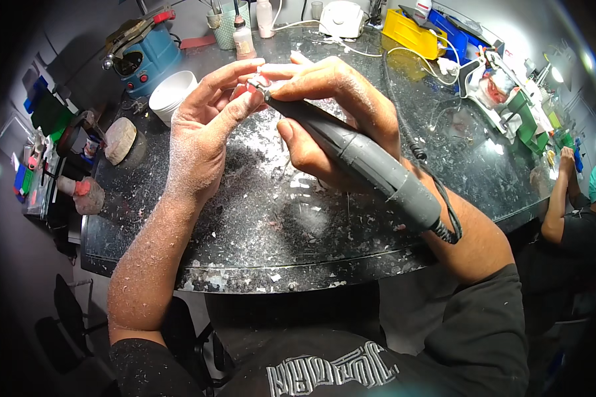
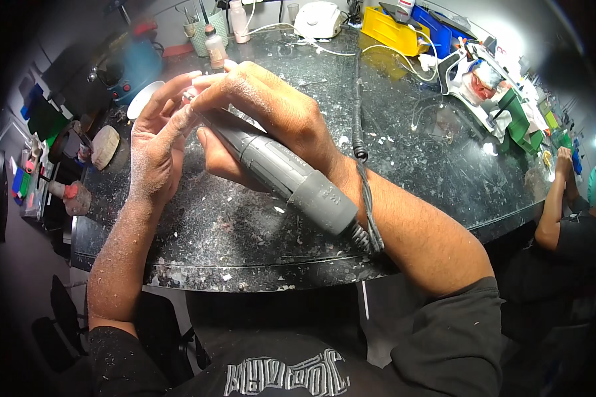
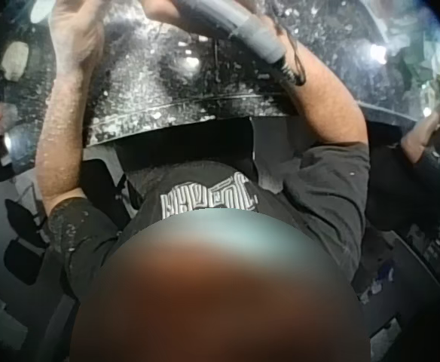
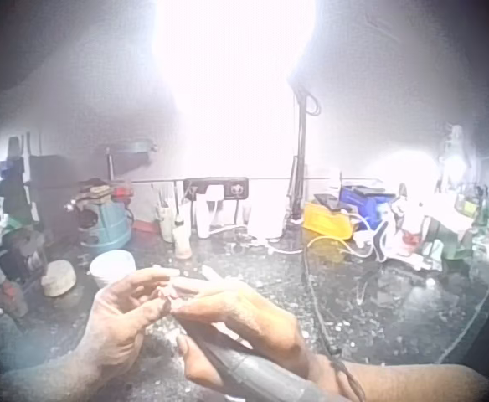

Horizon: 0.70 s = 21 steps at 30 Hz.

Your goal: The person shapes a small pink dental prosthesis using a metal file and a rotary grinding tool. They alternate between filing and grinding while rotating the object to refine its edges and surfaces.

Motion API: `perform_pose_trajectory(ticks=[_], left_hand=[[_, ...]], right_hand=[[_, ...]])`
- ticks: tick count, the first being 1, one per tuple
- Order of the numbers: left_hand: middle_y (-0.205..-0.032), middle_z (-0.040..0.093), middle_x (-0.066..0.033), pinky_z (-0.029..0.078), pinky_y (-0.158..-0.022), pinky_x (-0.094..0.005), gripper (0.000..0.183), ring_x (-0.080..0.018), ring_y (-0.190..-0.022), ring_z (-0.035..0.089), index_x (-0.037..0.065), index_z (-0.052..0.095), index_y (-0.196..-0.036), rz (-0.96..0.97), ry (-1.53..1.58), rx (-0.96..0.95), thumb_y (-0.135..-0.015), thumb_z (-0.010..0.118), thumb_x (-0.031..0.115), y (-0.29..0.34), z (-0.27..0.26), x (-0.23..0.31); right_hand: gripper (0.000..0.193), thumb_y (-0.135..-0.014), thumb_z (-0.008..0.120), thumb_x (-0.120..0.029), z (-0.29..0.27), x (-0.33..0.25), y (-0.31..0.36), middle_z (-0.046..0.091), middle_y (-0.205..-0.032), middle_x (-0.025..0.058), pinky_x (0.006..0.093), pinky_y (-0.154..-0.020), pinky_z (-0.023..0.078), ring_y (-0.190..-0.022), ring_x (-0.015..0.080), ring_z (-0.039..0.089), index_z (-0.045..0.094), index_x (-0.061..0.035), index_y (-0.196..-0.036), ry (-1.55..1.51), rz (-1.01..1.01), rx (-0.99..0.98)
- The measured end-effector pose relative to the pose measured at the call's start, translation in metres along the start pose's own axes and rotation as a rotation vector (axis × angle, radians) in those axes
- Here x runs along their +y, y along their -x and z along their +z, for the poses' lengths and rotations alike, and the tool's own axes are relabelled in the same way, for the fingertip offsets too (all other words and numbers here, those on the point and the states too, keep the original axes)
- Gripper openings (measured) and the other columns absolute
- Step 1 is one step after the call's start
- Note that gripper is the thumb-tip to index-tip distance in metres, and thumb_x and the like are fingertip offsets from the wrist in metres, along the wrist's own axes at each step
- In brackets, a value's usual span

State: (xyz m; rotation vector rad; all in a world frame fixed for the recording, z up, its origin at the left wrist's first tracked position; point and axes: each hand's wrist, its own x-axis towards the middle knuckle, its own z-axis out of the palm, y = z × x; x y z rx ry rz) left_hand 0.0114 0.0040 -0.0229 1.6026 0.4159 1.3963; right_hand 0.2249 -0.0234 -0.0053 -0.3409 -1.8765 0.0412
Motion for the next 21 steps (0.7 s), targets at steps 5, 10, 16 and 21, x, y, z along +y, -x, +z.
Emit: perform_pose_trajectory(ticks=[5,10,16,21], left_hand=[[-0.138,0.069,-0.0099,0.054,-0.110,-0.0345,0.039,-0.0167,-0.125,0.065,0.004,0.065,-0.142,-0.010,0.003,-0.020,-0.104,0.070,0.008,-0.0005,-0.0021,0.0003],[-0.141,0.069,-0.0101,0.052,-0.111,-0.0343,0.037,-0.0168,-0.128,0.065,0.004,0.066,-0.141,-0.016,-0.012,-0.004,-0.103,0.070,0.006,-0.0012,-0.0019,0.0002],[-0.142,0.069,-0.0108,0.050,-0.114,-0.0345,0.037,-0.0181,-0.129,0.065,0.004,0.067,-0.140,-0.007,-0.044,-0.012,-0.103,0.069,0.004,-0.0009,-0.0018,0.0039],[-0.141,0.069,-0.0107,0.049,-0.115,-0.0349,0.037,-0.0187,-0.131,0.063,0.005,0.068,-0.139,0.011,-0.078,-0.010,-0.102,0.070,0.002,-0.0009,-0.0035,0.0038]], right_hand=[[0.035,-0.084,0.076,0.001,0.0012,0.0045,0.0011,0.075,-0.117,0.0189,0.0518,-0.116,0.048,-0.117,0.0293,0.074,0.068,0.0020,-0.119,-0.017,-0.020,0.007],[0.034,-0.086,0.078,0.000,0.0020,0.0040,0.0035,0.075,-0.116,0.0169,0.0522,-0.117,0.047,-0.118,0.0277,0.074,0.069,0.0017,-0.119,-0.046,0.067,0.011],[0.032,-0.087,0.079,-0.002,0.0024,0.0017,0.0027,0.076,-0.114,0.0143,0.0520,-0.118,0.046,-0.116,0.0261,0.074,0.071,0.0011,-0.118,-0.057,0.112,0.015],[0.031,-0.087,0.079,-0.003,0.0025,0.0006,0.0023,0.076,-0.114,0.0146,0.0515,-0.119,0.046,-0.114,0.0251,0.075,0.071,0.0009,-0.117,-0.087,0.137,0.011]])
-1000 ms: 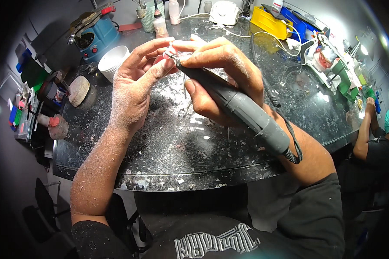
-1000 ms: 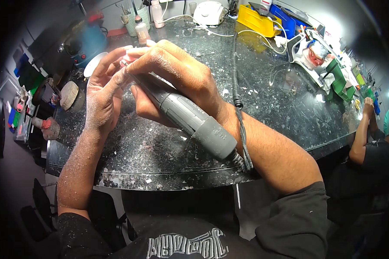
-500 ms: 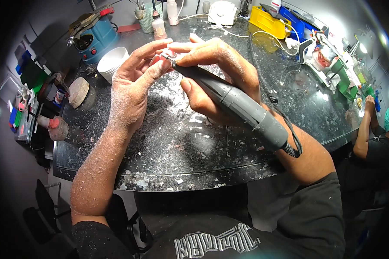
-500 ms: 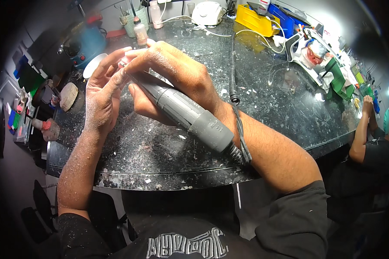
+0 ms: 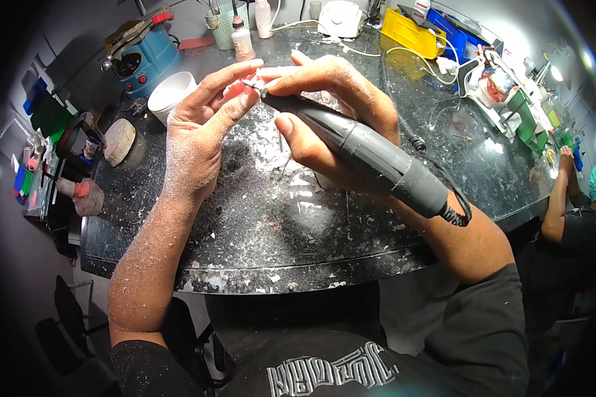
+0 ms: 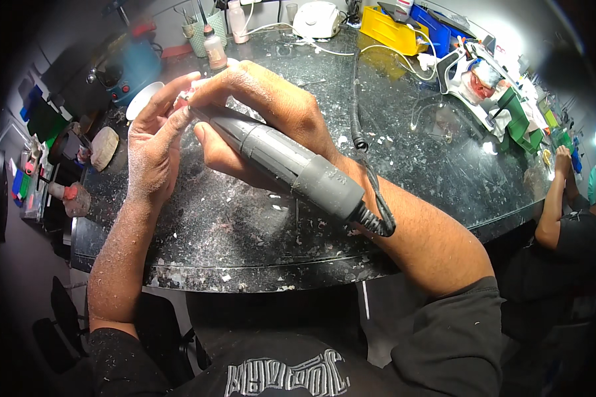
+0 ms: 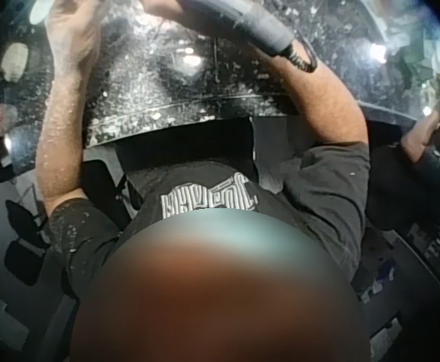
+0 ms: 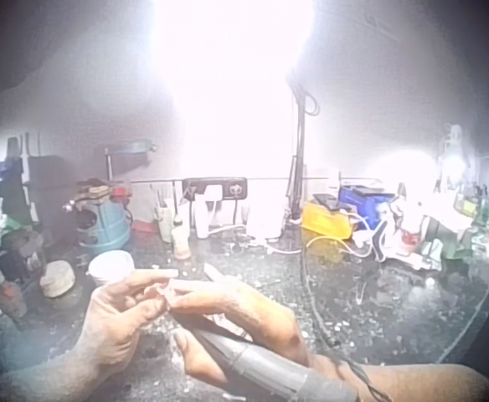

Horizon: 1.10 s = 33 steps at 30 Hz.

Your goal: The person shapes a small pink dental prosthesis using a metal file and a rotary grinding tool. They alternate between filing and grinding while rotating the object to refine its edges and surfaces.

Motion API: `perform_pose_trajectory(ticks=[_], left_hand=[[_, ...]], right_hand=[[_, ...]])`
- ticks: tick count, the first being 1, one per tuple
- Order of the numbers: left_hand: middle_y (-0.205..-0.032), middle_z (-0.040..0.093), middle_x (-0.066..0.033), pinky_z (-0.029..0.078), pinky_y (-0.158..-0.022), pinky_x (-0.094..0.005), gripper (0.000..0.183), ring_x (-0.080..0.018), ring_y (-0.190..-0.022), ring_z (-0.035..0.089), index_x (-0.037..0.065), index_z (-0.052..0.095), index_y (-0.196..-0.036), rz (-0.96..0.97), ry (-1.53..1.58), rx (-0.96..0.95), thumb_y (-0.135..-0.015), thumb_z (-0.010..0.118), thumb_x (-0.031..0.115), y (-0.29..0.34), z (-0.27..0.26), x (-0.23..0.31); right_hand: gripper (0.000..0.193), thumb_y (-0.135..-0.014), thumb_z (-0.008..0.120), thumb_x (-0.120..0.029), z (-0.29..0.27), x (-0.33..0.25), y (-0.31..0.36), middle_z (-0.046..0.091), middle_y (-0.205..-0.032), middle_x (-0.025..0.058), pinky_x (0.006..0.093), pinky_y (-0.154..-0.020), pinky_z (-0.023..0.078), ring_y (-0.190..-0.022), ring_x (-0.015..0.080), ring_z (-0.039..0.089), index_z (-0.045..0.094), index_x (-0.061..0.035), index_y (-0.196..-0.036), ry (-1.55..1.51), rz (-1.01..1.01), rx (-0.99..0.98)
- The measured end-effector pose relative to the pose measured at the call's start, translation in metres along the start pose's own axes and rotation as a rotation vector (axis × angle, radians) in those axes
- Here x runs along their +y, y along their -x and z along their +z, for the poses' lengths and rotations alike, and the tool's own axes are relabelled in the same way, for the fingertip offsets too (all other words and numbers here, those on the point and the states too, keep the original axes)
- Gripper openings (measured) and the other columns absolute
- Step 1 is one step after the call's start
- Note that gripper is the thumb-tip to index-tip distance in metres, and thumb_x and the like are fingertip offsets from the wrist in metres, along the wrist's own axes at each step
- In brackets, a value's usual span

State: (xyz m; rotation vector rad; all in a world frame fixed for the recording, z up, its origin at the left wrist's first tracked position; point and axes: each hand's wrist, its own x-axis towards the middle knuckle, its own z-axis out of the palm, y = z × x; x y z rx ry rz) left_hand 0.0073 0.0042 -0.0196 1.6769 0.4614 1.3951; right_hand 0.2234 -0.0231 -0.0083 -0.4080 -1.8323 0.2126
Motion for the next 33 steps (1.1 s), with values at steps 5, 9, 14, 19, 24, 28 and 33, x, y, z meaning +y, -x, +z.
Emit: perform_pose_trajectory(ticks=[5,9,14,19,24,28,33], left_hand=[[-0.137,0.068,-0.0092,0.048,-0.116,-0.0354,0.034,-0.0183,-0.131,0.062,0.008,0.073,-0.134,0.076,-0.194,0.007,-0.100,0.072,0.002,-0.004,-0.006,0.000],[-0.132,0.067,-0.0072,0.050,-0.112,-0.0314,0.033,-0.0171,-0.127,0.062,0.009,0.078,-0.129,0.096,-0.294,0.026,-0.098,0.073,-0.001,-0.005,-0.011,0.005],[-0.126,0.067,-0.0061,0.052,-0.106,-0.0270,0.035,-0.0149,-0.122,0.063,0.011,0.079,-0.128,0.190,-0.402,-0.020,-0.097,0.072,-0.004,-0.009,-0.015,0.009],[-0.123,0.068,-0.0043,0.052,-0.105,-0.0271,0.035,-0.0141,-0.118,0.064,0.014,0.081,-0.124,0.191,-0.478,-0.006,-0.095,0.074,-0.003,-0.009,-0.014,0.012],[-0.120,0.069,-0.0032,0.053,-0.103,-0.0273,0.035,-0.0143,-0.116,0.065,0.015,0.082,-0.123,0.193,-0.494,-0.009,-0.094,0.076,-0.003,-0.010,-0.016,0.014],[-0.119,0.070,-0.0035,0.053,-0.103,-0.0277,0.035,-0.0152,-0.116,0.065,0.015,0.082,-0.123,0.203,-0.507,-0.012,-0.093,0.076,-0.003,-0.010,-0.015,0.014],[-0.118,0.070,-0.0039,0.053,-0.103,-0.0286,0.035,-0.0157,-0.116,0.066,0.014,0.082,-0.123,0.219,-0.556,-0.001,-0.093,0.076,-0.003,-0.010,-0.016,0.015]], right_hand=[[0.029,-0.088,0.079,-0.006,-0.001,0.000,-0.001,0.077,-0.113,0.0139,0.0514,-0.119,0.046,-0.114,0.0253,0.075,0.072,0.0006,-0.116,0.009,-0.023,-0.027],[0.028,-0.090,0.079,-0.008,-0.002,0.001,-0.001,0.077,-0.113,0.0135,0.0517,-0.119,0.046,-0.114,0.0251,0.075,0.072,0.0004,-0.115,0.016,-0.005,-0.040],[0.027,-0.090,0.078,-0.008,-0.002,0.002,-0.001,0.077,-0.113,0.0143,0.0525,-0.119,0.045,-0.114,0.0254,0.075,0.072,0.0004,-0.115,0.038,0.003,-0.057],[0.026,-0.091,0.078,-0.008,-0.003,0.002,-0.001,0.077,-0.112,0.0146,0.0538,-0.120,0.044,-0.116,0.0263,0.074,0.072,0.0004,-0.114,0.008,0.010,-0.081],[0.024,-0.091,0.077,-0.009,-0.005,0.000,-0.002,0.077,-0.111,0.0140,0.0546,-0.121,0.043,-0.116,0.0265,0.074,0.072,-0.0002,-0.113,0.027,0.012,-0.115],[0.024,-0.091,0.077,-0.010,-0.007,-0.001,-0.003,0.077,-0.111,0.0127,0.0552,-0.121,0.043,-0.117,0.0269,0.074,0.072,-0.0011,-0.113,0.043,0.031,-0.116],[0.023,-0.092,0.076,-0.011,-0.011,-0.001,-0.006,0.077,-0.111,0.0116,0.0558,-0.120,0.043,-0.119,0.0284,0.074,0.072,-0.0013,-0.112,0.058,-0.009,-0.176]])
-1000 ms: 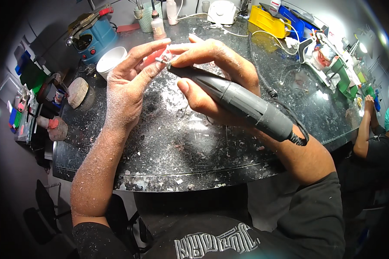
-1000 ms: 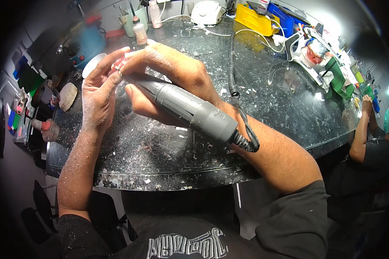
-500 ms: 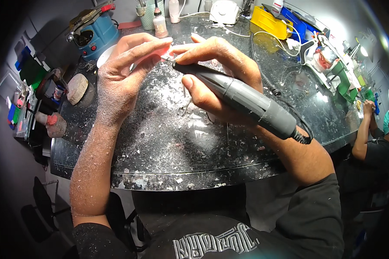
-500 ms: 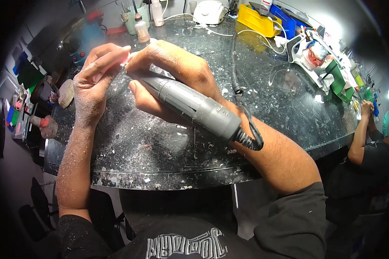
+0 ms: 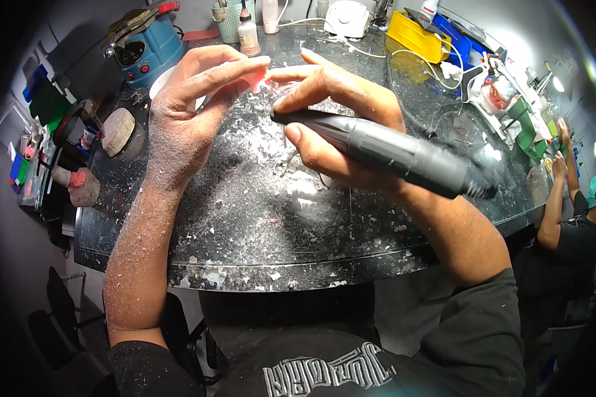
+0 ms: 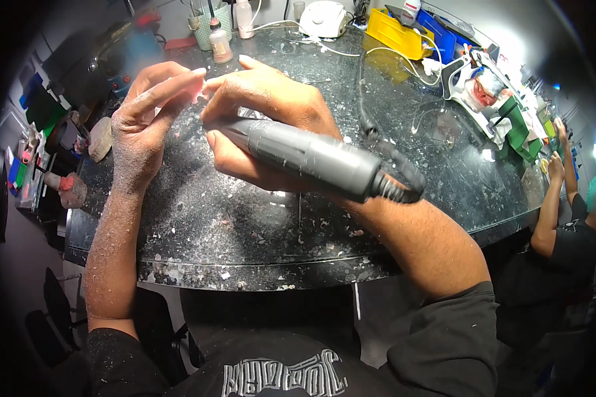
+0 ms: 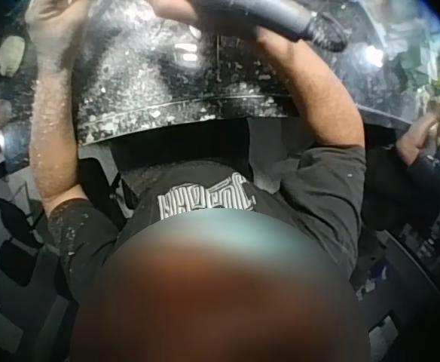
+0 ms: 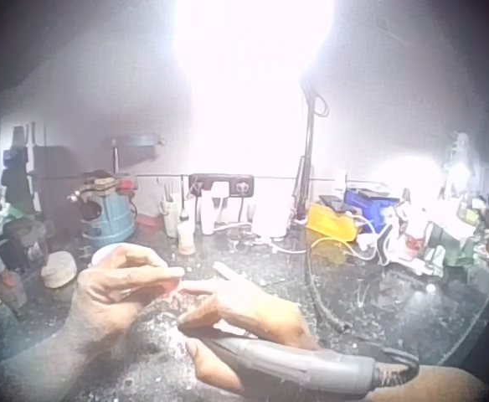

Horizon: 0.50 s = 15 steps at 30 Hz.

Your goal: The person shapes a small pink dental prosthesis using a metal file and a rotary grinding tool. They alternate between filing and grinding while rotating the object to refine its edges and surfaces.

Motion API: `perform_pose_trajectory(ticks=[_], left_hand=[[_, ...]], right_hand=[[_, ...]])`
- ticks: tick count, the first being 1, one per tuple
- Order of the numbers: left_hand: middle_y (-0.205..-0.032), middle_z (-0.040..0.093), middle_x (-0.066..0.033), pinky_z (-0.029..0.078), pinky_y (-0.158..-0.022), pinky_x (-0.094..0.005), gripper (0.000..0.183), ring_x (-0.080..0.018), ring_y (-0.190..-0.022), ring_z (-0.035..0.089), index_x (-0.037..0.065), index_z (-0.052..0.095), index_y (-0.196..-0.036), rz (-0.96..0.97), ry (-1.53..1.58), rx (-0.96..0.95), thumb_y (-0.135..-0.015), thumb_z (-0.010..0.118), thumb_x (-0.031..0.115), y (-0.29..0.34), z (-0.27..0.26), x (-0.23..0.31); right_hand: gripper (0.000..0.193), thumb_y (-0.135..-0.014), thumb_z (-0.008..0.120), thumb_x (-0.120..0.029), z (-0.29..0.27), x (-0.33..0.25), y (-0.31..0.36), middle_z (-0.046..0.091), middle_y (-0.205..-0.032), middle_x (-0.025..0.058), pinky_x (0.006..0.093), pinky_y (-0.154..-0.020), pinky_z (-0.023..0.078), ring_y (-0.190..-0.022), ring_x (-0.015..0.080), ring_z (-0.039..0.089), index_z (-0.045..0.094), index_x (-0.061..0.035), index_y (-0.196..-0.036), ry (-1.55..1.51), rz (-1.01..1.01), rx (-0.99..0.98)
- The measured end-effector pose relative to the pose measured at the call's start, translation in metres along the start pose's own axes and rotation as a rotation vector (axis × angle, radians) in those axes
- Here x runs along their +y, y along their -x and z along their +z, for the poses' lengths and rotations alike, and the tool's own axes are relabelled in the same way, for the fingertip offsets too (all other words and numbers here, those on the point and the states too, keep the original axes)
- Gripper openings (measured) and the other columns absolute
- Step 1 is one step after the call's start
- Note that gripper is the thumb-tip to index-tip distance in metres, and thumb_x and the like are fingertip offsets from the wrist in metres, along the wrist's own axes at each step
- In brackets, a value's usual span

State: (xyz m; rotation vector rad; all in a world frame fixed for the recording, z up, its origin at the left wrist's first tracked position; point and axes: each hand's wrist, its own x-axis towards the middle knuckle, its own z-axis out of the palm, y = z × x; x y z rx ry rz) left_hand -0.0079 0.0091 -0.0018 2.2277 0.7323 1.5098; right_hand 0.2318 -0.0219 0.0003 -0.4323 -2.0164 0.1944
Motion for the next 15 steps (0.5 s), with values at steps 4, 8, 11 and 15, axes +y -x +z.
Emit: perform_pose_trajectory(ticks=[4,8,11,15], left_hand=[[-0.118,0.071,-0.0033,0.053,-0.105,-0.0296,0.039,-0.0154,-0.116,0.066,0.015,0.079,-0.128,0.005,-0.047,0.009,-0.094,0.076,-0.002,0.000,0.002,-0.003],[-0.124,0.071,-0.0036,0.051,-0.112,-0.0322,0.054,-0.0149,-0.120,0.066,0.015,0.068,-0.145,-0.134,0.180,0.099,-0.094,0.078,0.000,0.005,0.022,0.012],[-0.151,0.060,-0.0114,0.046,-0.118,-0.0352,0.069,-0.0169,-0.132,0.061,0.003,0.050,-0.156,-0.173,0.157,0.026,-0.092,0.076,-0.004,0.008,0.021,0.018],[-0.145,0.063,-0.0135,0.044,-0.121,-0.0366,0.073,-0.0185,-0.134,0.061,0.004,0.048,-0.157,-0.172,0.184,0.007,-0.090,0.076,-0.005,0.007,0.022,0.020]], right_hand=[[0.030,-0.096,0.080,-0.012,0.009,-0.005,0.002,0.074,-0.117,0.0111,0.0407,-0.102,0.057,-0.112,0.0197,0.073,0.069,-0.0003,-0.122,-0.150,0.114,0.208],[0.042,-0.093,0.083,-0.002,0.011,0.006,0.000,0.073,-0.119,0.0115,0.0313,-0.095,0.060,-0.109,0.0185,0.073,0.065,-0.0013,-0.131,0.109,0.040,0.219],[0.046,-0.088,0.084,0.005,0.016,0.012,0.003,0.072,-0.121,0.0116,0.0314,-0.097,0.063,-0.111,0.0187,0.074,0.065,-0.0003,-0.130,-0.079,0.097,0.226],[0.048,-0.087,0.084,0.008,0.013,0.013,0.002,0.072,-0.122,0.0117,0.0323,-0.098,0.063,-0.112,0.0198,0.074,0.064,0.0006,-0.130,-0.077,0.067,0.228]])
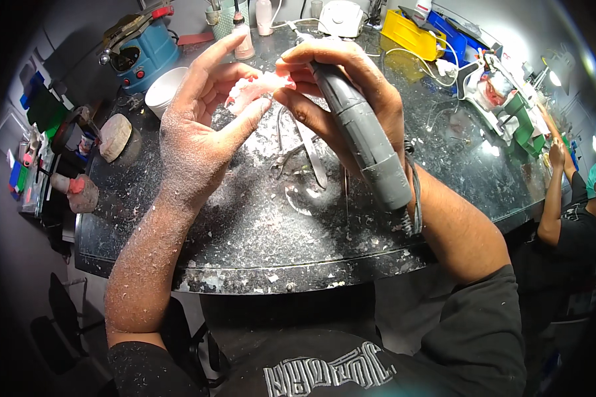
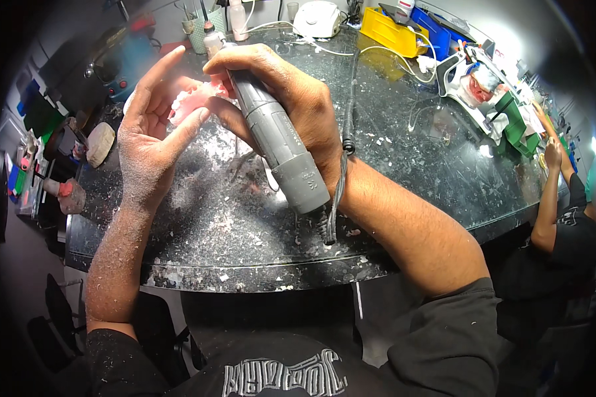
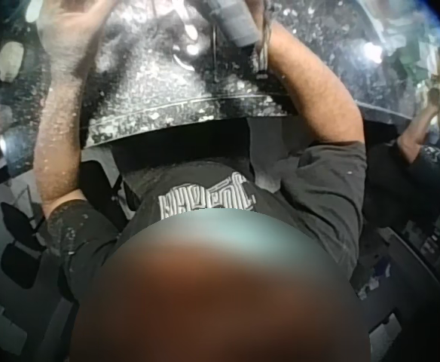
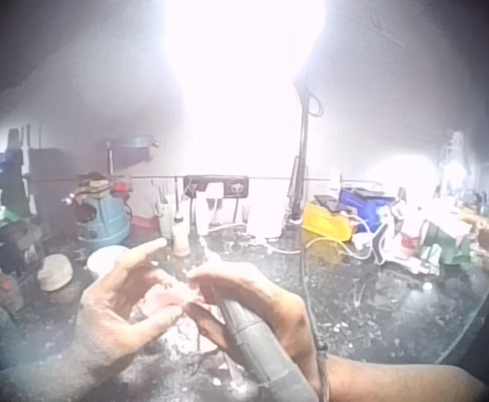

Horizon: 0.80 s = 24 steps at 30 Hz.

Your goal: The person shapes a small pink dental prosthesis using a metal file and a rotary grinding tool. They alternate between filing and grinding while rotating the object to refine its edges and surfaces.

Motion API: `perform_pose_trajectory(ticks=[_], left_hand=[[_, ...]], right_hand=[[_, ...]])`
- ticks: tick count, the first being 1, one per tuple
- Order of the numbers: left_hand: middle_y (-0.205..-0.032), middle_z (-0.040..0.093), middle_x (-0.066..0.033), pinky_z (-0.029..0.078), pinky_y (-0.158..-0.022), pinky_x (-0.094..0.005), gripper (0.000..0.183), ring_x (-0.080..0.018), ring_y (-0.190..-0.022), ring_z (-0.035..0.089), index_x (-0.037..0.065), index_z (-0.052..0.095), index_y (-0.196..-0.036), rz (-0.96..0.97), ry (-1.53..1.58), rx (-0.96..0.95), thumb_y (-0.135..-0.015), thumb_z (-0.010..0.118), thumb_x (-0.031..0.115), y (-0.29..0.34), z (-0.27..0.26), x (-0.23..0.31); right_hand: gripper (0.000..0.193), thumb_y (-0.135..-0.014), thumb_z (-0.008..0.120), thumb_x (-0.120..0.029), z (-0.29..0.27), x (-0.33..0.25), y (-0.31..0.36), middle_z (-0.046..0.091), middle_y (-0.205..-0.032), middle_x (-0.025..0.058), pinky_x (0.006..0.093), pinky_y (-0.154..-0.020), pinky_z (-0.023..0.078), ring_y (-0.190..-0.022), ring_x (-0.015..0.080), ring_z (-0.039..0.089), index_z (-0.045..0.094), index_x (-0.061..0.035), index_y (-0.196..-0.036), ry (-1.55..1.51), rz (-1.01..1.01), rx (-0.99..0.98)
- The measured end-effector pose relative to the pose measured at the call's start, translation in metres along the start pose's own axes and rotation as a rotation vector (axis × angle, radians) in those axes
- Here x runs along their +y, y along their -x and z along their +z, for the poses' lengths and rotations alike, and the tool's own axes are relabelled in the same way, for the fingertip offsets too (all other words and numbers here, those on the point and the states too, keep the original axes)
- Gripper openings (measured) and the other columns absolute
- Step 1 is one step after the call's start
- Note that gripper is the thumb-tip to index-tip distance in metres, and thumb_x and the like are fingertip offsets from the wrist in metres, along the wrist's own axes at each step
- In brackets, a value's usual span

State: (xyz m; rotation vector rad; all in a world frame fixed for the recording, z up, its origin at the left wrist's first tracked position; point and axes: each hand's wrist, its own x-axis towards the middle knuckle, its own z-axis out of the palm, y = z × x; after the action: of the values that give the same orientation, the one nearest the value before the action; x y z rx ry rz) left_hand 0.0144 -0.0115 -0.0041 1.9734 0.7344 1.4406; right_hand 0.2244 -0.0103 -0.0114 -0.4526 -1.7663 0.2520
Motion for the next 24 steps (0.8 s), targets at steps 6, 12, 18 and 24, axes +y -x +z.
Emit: perform_pose_trajectory(ticks=[6,12,18,24], left_hand=[[-0.139,0.066,-0.0139,0.045,-0.119,-0.0356,0.070,-0.0188,-0.131,0.063,0.000,0.049,-0.156,-0.025,0.013,-0.024,-0.091,0.076,-0.001,0.000,-0.002,0.000],[-0.135,0.069,-0.0147,0.050,-0.114,-0.0359,0.053,-0.0194,-0.128,0.066,-0.003,0.056,-0.146,-0.054,0.134,0.007,-0.095,0.073,0.000,-0.002,-0.005,-0.008],[-0.125,0.074,-0.0177,0.056,-0.108,-0.0336,0.042,-0.0198,-0.116,0.073,-0.002,0.059,-0.138,-0.093,0.277,0.076,-0.097,0.069,-0.008,-0.001,-0.005,-0.012],[-0.126,0.075,-0.0204,0.057,-0.106,-0.0334,0.044,-0.0206,-0.117,0.073,-0.001,0.058,-0.140,-0.089,0.251,0.066,-0.097,0.066,-0.010,0.001,-0.005,-0.005]], right_hand=[[0.050,-0.087,0.083,0.010,-0.004,0.001,-0.001,0.072,-0.122,0.0120,0.0333,-0.098,0.063,-0.113,0.0206,0.074,0.063,0.0011,-0.131,0.070,-0.054,0.032],[0.052,-0.085,0.085,0.008,-0.003,0.002,-0.003,0.072,-0.120,0.0109,0.0320,-0.098,0.063,-0.110,0.0184,0.074,0.063,0.0000,-0.132,0.096,-0.058,0.040],[0.046,-0.085,0.089,-0.004,0.002,0.001,-0.001,0.073,-0.113,0.0102,0.0310,-0.090,0.061,-0.101,0.0190,0.075,0.068,-0.0046,-0.126,0.095,-0.112,0.072],[0.045,-0.086,0.088,-0.004,0.003,-0.003,-0.002,0.074,-0.113,0.0094,0.0302,-0.091,0.061,-0.104,0.0183,0.075,0.069,-0.0054,-0.126,0.129,-0.077,0.056]])
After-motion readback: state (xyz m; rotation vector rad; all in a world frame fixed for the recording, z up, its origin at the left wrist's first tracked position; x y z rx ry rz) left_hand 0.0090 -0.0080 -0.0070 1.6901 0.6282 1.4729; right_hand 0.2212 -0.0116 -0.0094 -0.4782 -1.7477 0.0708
